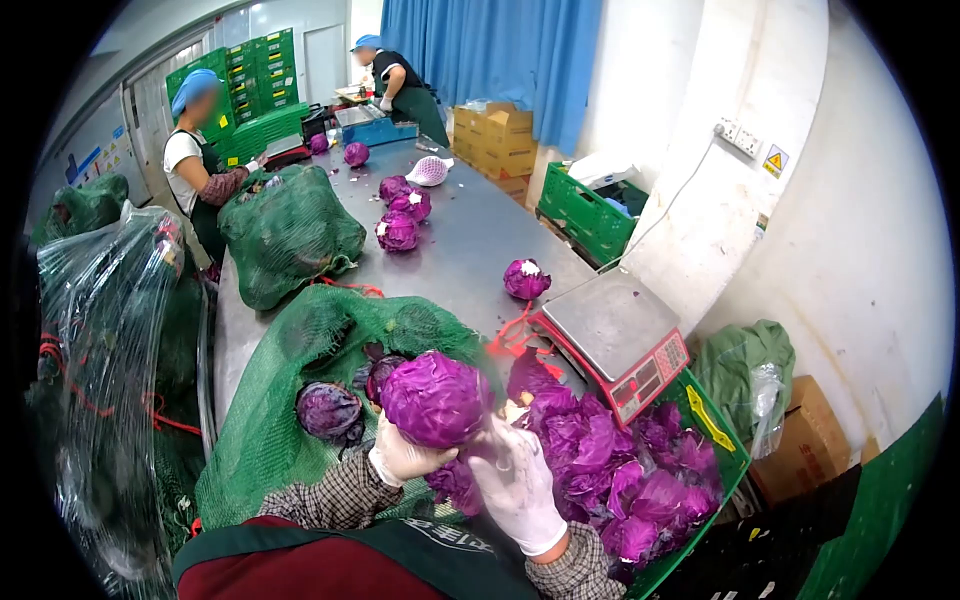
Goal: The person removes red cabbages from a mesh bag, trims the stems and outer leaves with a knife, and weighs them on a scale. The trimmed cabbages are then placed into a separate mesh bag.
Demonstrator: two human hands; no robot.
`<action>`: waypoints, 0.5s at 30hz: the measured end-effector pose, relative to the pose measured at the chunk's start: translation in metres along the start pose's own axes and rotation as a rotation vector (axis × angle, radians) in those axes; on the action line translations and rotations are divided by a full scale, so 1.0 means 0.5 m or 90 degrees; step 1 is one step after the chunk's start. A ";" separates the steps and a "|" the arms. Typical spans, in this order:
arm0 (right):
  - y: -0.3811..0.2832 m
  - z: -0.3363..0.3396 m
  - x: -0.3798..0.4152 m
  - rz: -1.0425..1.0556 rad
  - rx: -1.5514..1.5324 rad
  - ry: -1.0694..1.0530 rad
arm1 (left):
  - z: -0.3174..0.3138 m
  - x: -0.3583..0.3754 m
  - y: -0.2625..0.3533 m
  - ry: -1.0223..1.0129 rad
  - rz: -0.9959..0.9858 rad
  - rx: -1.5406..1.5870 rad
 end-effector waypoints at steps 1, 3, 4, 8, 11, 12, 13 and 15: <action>0.008 -0.005 -0.015 0.061 0.080 0.034 | -0.004 0.001 0.000 0.018 -0.019 -0.068; 0.000 0.003 -0.043 0.116 0.151 0.019 | -0.011 -0.002 -0.005 -0.008 -0.046 0.025; -0.004 0.000 -0.049 -0.045 -0.068 0.013 | -0.019 -0.004 -0.005 -0.005 -0.063 0.027; -0.007 -0.015 -0.049 -0.053 -0.081 0.041 | -0.032 -0.002 0.005 0.017 -0.116 -0.066; -0.008 -0.017 -0.047 -0.067 -0.095 0.002 | -0.017 0.005 0.009 0.005 -0.118 -0.059; -0.002 -0.030 -0.048 -0.109 -0.212 0.000 | -0.023 0.004 0.009 -0.030 -0.119 -0.029; 0.002 -0.030 -0.046 -0.166 -0.358 0.001 | -0.021 0.005 0.009 -0.017 -0.111 -0.038; 0.000 -0.028 -0.042 -0.280 -0.649 0.005 | -0.020 0.009 0.007 -0.001 -0.081 -0.120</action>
Point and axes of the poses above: each hand's wrist, its own x-axis away from the middle knuckle, its own z-axis out of the back of the hand, y = z × x, the point moved 2 cm from there along -x, towards the middle knuckle, and after that the axes turned 15 degrees about -y, right-handed, at the moved point
